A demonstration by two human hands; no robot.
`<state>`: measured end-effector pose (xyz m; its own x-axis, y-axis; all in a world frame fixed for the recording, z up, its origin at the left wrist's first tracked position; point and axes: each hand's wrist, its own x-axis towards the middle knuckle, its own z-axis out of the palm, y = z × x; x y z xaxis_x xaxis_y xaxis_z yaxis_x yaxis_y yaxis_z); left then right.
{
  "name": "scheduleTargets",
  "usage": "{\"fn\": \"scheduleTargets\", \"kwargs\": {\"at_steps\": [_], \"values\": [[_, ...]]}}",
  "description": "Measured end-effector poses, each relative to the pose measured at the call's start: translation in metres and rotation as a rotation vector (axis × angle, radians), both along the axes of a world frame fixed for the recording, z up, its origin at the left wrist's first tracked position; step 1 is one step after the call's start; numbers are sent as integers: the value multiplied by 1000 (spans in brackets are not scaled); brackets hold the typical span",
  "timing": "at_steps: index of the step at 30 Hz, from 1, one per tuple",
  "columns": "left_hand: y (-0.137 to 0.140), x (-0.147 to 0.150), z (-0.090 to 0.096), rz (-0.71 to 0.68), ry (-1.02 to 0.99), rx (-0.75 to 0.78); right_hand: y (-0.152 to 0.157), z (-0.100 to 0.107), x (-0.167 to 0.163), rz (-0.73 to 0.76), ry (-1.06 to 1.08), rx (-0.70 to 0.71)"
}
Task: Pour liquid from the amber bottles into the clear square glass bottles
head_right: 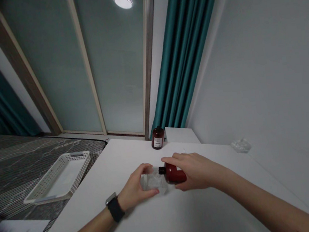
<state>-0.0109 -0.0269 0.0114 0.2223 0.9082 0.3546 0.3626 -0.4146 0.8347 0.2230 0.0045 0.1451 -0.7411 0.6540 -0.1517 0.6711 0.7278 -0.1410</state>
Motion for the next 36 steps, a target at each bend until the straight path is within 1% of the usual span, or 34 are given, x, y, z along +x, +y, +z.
{"fn": "scheduleTargets", "kwargs": {"at_steps": [36], "values": [[1,0,-3,-16,-5,4,0,3,-3,23,-37,28]]}}
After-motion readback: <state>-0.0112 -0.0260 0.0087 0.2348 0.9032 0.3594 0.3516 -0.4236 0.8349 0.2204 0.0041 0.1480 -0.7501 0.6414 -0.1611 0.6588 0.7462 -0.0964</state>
